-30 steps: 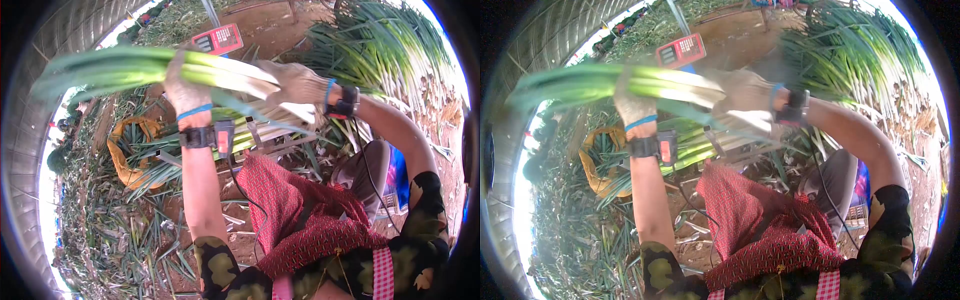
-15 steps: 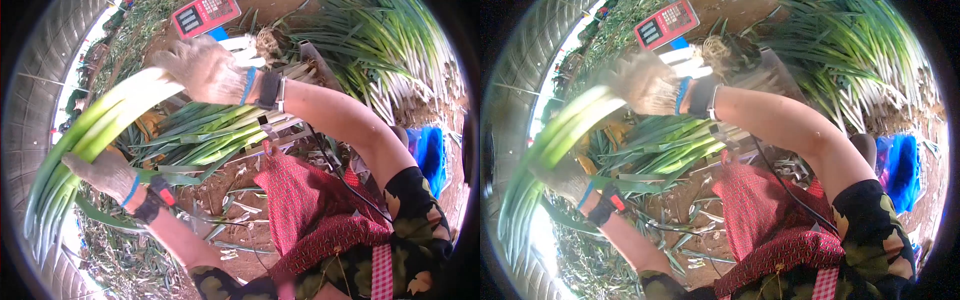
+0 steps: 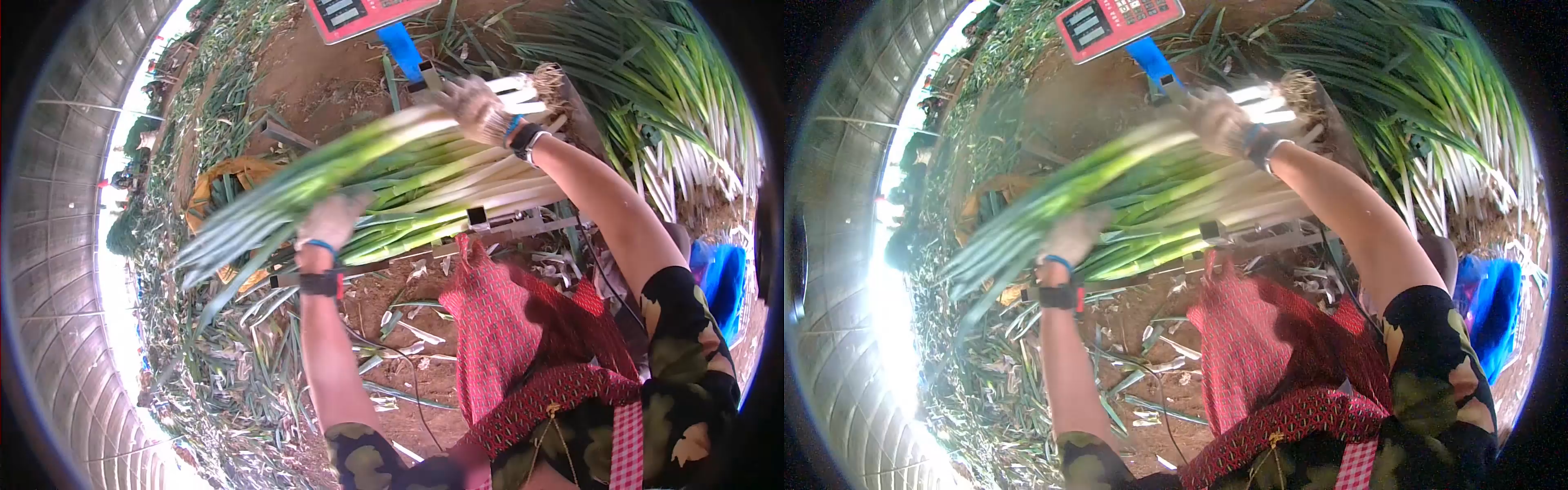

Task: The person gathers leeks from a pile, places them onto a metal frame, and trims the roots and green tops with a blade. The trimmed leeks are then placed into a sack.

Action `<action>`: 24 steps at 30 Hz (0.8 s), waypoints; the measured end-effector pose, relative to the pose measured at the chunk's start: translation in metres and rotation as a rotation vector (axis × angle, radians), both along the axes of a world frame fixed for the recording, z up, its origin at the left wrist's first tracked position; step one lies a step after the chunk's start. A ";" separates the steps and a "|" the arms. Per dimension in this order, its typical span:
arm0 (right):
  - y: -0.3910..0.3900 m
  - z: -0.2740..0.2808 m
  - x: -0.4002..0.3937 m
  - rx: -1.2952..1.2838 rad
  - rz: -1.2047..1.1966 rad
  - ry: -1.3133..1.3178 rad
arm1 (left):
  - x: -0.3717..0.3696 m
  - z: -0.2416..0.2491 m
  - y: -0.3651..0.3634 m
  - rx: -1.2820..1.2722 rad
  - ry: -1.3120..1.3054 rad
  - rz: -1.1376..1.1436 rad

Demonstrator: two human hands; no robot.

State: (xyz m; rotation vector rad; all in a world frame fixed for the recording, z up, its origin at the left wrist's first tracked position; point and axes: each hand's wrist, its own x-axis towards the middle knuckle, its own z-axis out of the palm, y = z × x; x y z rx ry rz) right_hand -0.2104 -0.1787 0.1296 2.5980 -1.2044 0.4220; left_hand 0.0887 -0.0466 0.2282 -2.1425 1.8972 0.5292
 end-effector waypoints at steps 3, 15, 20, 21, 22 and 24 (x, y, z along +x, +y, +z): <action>-0.014 -0.040 -0.016 0.328 -0.060 0.233 | -0.041 -0.020 -0.001 -0.046 0.066 -0.017; -0.031 -0.131 -0.044 0.384 -0.363 -0.001 | -0.061 -0.181 -0.109 -0.388 -0.199 -0.305; -0.027 -0.121 -0.048 0.268 -0.308 -0.042 | -0.060 -0.195 -0.101 -0.429 -0.194 -0.272; -0.030 -0.123 -0.051 0.229 -0.250 -0.060 | -0.061 -0.195 -0.103 -0.437 -0.206 -0.274; -0.033 -0.127 -0.055 0.191 -0.192 -0.074 | -0.061 -0.196 -0.107 -0.438 -0.206 -0.271; -0.027 -0.129 -0.053 0.478 -0.191 -0.232 | -0.062 -0.197 -0.110 -0.428 -0.199 -0.264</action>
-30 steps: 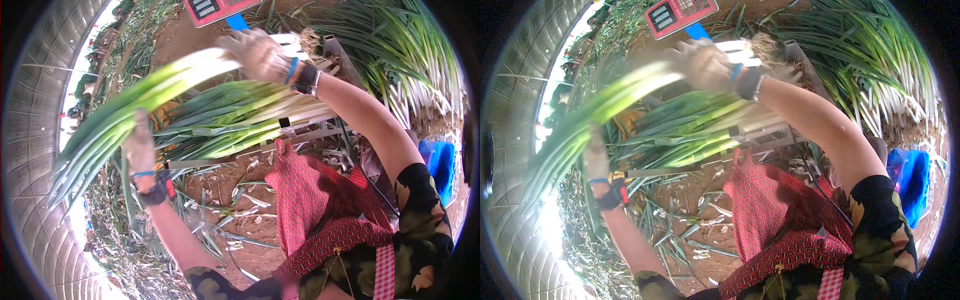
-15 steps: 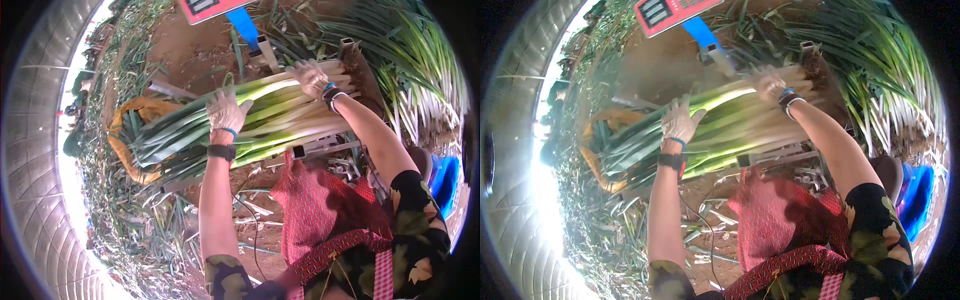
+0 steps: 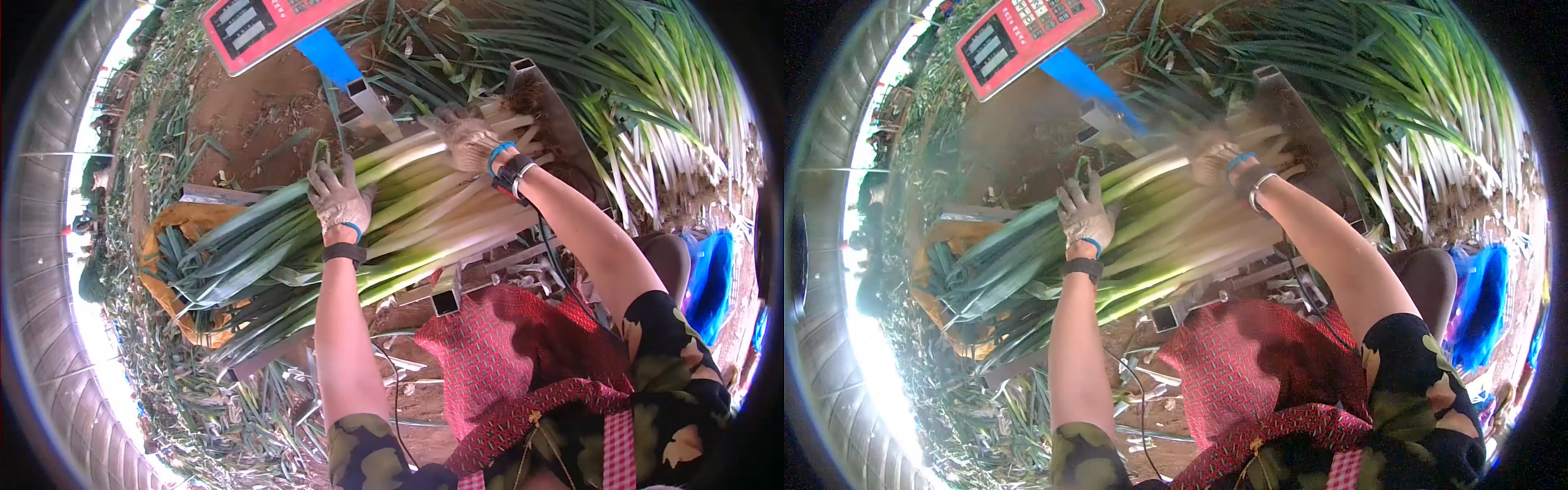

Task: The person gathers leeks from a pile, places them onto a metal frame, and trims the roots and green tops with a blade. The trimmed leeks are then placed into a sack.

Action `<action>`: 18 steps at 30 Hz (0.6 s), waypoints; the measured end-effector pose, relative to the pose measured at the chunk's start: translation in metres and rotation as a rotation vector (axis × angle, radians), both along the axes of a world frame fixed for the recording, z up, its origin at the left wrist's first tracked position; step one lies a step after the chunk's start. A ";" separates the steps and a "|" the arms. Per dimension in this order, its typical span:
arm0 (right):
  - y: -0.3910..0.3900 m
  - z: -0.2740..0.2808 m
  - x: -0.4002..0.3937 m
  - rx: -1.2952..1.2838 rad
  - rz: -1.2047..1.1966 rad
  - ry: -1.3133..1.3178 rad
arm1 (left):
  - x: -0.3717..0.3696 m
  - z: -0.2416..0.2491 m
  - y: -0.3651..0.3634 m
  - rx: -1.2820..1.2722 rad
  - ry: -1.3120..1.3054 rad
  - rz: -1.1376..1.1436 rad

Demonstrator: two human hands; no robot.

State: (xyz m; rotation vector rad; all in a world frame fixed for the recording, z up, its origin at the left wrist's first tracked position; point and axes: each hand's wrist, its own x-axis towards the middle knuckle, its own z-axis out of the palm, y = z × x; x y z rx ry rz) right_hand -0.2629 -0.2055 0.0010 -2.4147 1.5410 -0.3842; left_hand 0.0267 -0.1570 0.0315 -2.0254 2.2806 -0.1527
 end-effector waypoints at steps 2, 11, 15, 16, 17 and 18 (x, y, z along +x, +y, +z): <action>0.005 0.023 0.005 0.018 0.039 -0.027 | 0.000 0.002 0.002 0.027 -0.027 0.002; -0.037 0.009 0.008 0.056 0.125 0.068 | 0.002 0.034 0.019 0.054 0.035 -0.091; -0.024 0.008 -0.021 0.107 0.051 -0.079 | 0.022 0.041 0.013 -0.040 -0.050 -0.078; -0.026 0.000 -0.024 0.129 0.032 -0.085 | 0.030 0.032 0.010 -0.061 -0.053 -0.055; -0.028 -0.008 -0.025 0.155 0.016 -0.093 | 0.041 0.024 0.008 -0.079 -0.059 -0.028; -0.025 -0.012 -0.025 0.121 -0.001 -0.138 | 0.041 0.018 0.009 -0.051 -0.022 -0.012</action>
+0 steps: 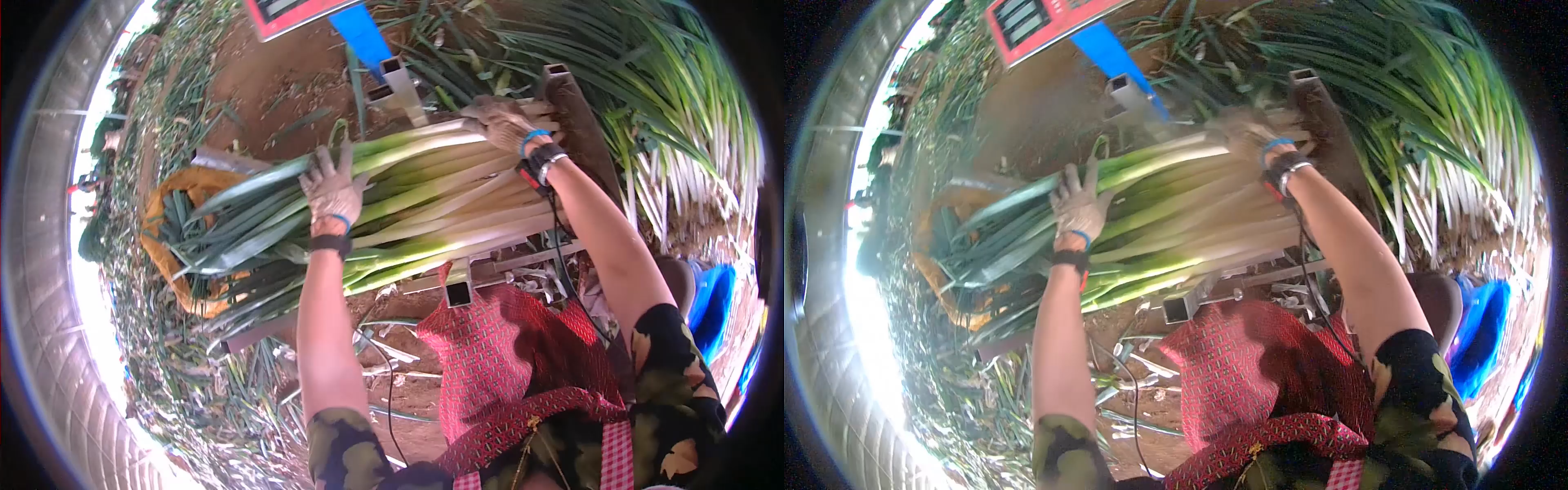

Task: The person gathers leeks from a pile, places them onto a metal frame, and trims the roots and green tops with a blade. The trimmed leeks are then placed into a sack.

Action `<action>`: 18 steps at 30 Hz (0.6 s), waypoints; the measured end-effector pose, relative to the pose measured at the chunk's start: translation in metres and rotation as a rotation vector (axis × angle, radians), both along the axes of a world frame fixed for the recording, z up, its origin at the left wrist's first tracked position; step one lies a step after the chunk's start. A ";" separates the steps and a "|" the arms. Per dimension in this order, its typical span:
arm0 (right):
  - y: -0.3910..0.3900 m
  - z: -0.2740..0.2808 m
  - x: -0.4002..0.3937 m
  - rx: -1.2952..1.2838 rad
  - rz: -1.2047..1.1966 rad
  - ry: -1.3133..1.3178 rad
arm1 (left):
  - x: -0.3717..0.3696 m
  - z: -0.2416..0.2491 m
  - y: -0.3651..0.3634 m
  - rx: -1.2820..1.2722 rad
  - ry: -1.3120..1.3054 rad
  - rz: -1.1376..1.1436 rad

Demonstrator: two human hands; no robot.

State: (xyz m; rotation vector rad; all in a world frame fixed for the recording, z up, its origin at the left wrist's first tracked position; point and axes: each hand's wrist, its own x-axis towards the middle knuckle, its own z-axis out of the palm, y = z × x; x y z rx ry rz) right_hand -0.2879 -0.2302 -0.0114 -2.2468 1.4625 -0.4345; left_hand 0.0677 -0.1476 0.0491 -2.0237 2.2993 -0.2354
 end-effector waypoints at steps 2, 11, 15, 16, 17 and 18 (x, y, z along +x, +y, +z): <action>0.027 0.043 0.013 -0.111 0.004 0.175 | -0.001 -0.006 -0.004 0.038 0.032 0.055; 0.017 0.002 0.001 -0.138 0.130 0.384 | -0.025 0.001 0.005 0.057 -0.125 0.088; 0.022 0.028 0.004 -0.120 0.160 0.440 | -0.041 -0.010 0.009 -0.229 -0.186 -0.024; 0.027 0.039 0.004 -0.085 0.161 0.451 | -0.040 -0.002 0.008 -0.154 -0.147 -0.021; 0.030 0.042 0.002 -0.103 0.167 0.422 | -0.040 0.006 0.006 -0.079 -0.104 -0.021; 0.031 0.042 -0.001 -0.121 0.174 0.395 | -0.040 0.012 0.004 -0.005 -0.059 -0.021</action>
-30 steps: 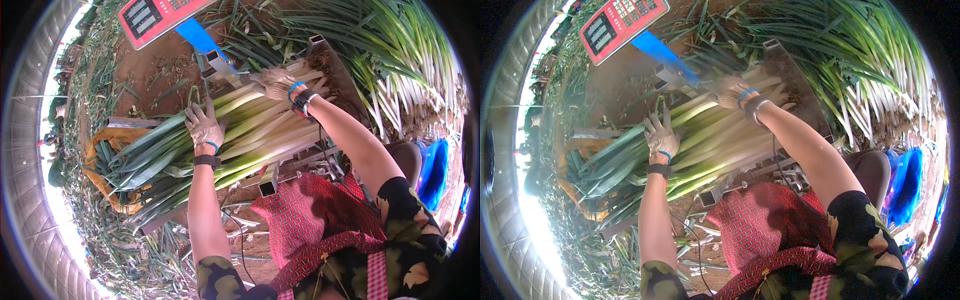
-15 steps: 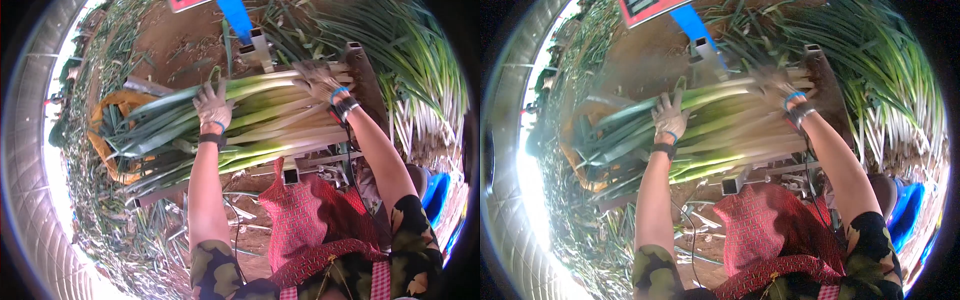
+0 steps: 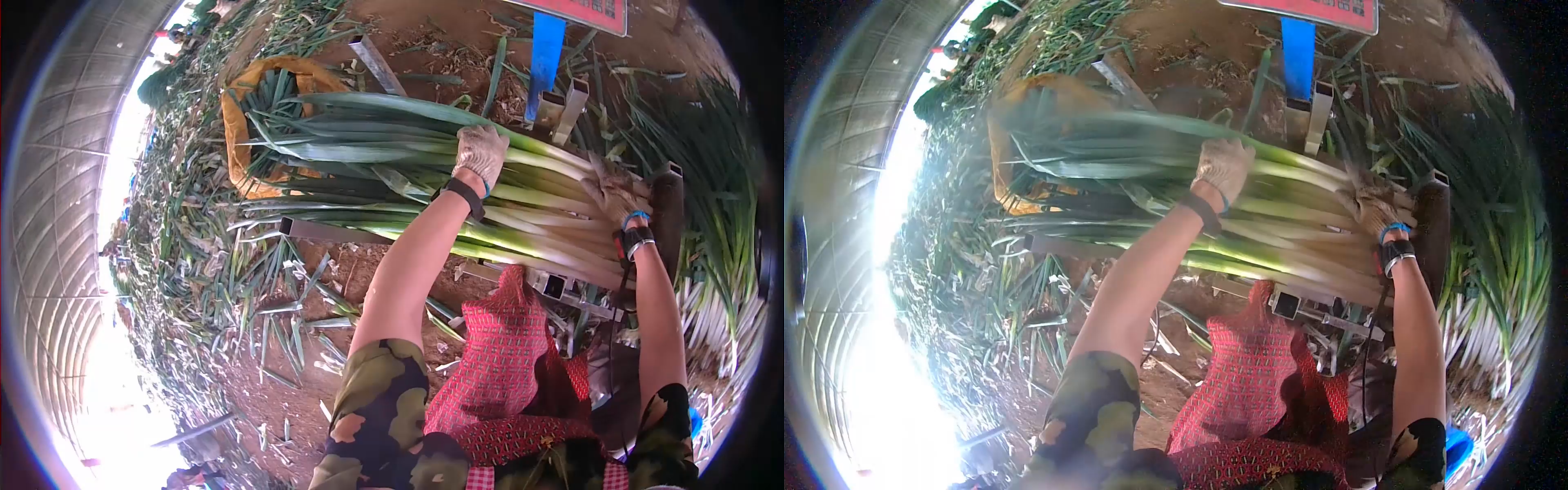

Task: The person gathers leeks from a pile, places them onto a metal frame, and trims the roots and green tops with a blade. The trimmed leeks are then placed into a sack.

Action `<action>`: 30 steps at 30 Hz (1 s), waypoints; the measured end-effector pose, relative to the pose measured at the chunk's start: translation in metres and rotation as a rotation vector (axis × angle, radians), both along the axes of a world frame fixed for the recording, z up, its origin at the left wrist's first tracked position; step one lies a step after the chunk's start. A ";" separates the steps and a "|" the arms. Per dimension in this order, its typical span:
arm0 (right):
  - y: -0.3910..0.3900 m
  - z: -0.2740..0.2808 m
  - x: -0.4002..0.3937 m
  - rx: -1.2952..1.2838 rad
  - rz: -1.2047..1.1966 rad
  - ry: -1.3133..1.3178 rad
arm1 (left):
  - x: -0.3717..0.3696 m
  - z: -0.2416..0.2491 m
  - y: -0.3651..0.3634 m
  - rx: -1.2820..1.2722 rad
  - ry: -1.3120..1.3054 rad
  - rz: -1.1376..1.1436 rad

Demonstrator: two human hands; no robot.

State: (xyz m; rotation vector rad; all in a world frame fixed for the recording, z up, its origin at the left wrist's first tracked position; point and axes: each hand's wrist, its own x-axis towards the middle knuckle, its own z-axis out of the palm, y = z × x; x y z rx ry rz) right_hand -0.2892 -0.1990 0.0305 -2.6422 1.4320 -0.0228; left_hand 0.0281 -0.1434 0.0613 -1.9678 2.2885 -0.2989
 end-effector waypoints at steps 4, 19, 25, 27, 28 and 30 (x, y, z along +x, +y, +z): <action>-0.006 -0.024 -0.005 -0.099 0.014 -0.081 | 0.006 0.006 -0.012 -0.080 -0.059 -0.116; -0.003 -0.020 0.001 -0.067 -0.003 0.000 | 0.025 -0.015 0.045 0.052 0.330 0.042; 0.008 0.019 0.006 -0.018 -0.098 0.011 | 0.045 -0.022 0.041 0.173 0.244 -0.136; 0.000 0.033 -0.011 -0.080 -0.062 -0.192 | 0.020 0.021 0.050 0.147 0.345 -0.082; 0.021 0.118 -0.006 0.066 -0.051 -0.027 | 0.010 0.035 0.048 0.166 0.325 -0.077; 0.010 0.118 -0.067 -0.561 0.320 -0.106 | -0.001 0.046 0.045 0.169 0.492 -0.171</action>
